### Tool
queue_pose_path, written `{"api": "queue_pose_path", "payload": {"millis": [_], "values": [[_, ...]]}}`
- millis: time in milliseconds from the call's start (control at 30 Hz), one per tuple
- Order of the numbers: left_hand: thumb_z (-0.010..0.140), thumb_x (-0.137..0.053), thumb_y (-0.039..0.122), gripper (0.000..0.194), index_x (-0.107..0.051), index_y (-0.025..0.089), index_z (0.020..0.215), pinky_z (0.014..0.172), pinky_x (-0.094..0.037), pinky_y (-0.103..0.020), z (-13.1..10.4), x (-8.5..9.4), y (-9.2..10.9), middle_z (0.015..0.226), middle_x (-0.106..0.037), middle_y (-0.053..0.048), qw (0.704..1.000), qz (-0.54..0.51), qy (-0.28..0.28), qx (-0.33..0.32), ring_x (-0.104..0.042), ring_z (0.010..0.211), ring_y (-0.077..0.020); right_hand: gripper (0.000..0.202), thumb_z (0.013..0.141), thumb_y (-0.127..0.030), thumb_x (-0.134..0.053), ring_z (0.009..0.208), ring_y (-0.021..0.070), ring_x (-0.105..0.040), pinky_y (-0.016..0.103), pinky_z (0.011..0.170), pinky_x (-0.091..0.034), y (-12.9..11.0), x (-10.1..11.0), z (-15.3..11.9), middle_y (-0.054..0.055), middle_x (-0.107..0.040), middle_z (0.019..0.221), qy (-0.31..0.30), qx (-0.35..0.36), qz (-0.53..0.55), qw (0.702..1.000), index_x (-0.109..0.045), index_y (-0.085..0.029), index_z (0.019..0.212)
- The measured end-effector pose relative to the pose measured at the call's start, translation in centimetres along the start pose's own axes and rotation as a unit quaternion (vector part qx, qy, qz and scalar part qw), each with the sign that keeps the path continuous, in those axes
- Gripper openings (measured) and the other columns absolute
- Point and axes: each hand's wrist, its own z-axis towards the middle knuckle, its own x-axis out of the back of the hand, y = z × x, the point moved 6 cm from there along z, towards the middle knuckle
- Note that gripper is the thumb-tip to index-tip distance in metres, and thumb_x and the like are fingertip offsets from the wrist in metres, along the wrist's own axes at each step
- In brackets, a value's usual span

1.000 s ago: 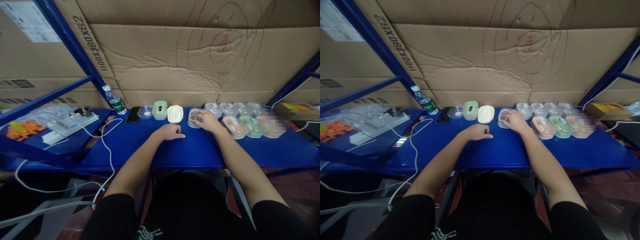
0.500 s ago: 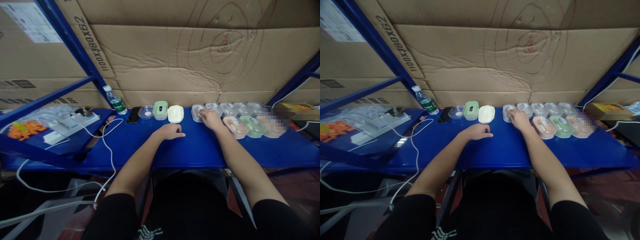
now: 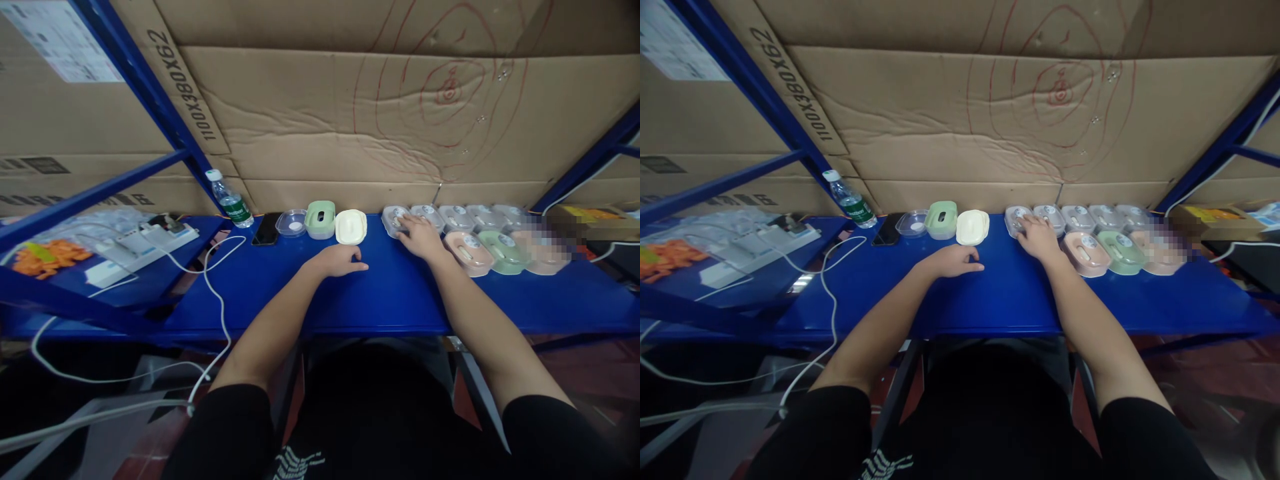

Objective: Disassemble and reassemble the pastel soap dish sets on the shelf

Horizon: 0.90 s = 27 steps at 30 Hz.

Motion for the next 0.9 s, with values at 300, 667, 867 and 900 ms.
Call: {"api": "queue_pose_path", "payload": {"millis": [300,667,867,900], "values": [[0.092,-0.063,0.063,0.051,-0.071,0.020,0.117,0.074,-0.043,-0.031,0.4,-0.2,-0.4,0.094,-0.074,-0.006,1.000,0.017,-0.004,0.005,-0.068,0.086,-0.0226,0.068,0.096,-0.045,-0.060,0.150,0.0440,-0.042,0.068,0.122,-0.030,-0.4,-0.4,-0.2,0.016,-0.046,0.164,-0.027,0.002,-0.016,1.000,-0.051,-0.017,0.157],[0.091,-0.065,0.061,0.048,-0.071,0.020,0.116,0.075,-0.044,-0.032,0.6,-0.4,-0.8,0.095,-0.075,-0.006,1.000,-0.001,0.012,-0.010,-0.069,0.089,-0.0235,0.071,0.096,-0.048,-0.060,0.152,0.0453,-0.039,0.069,0.122,-0.028,0.1,-1.0,-0.1,0.017,-0.045,0.165,-0.027,0.005,-0.017,0.999,-0.048,-0.018,0.159],[0.093,-0.065,0.052,0.038,-0.071,0.019,0.112,0.080,-0.047,-0.035,0.0,2.3,-1.6,0.098,-0.075,-0.007,0.993,0.002,0.119,0.010,-0.068,0.095,-0.0242,0.072,0.096,-0.051,-0.058,0.151,0.0455,-0.040,0.070,0.122,-0.027,0.4,-1.3,-0.1,0.018,-0.044,0.166,-0.019,0.007,-0.007,1.000,-0.048,-0.017,0.158],[0.094,-0.066,0.049,0.036,-0.071,0.019,0.112,0.083,-0.048,-0.035,-0.1,2.9,-1.7,0.102,-0.075,-0.007,0.989,0.006,0.148,0.008,-0.068,0.098,-0.0243,0.072,0.096,-0.052,-0.058,0.152,0.0454,-0.040,0.070,0.122,-0.027,0.3,-1.2,-0.1,0.018,-0.044,0.166,-0.019,0.006,-0.009,1.000,-0.049,-0.016,0.157]]}}
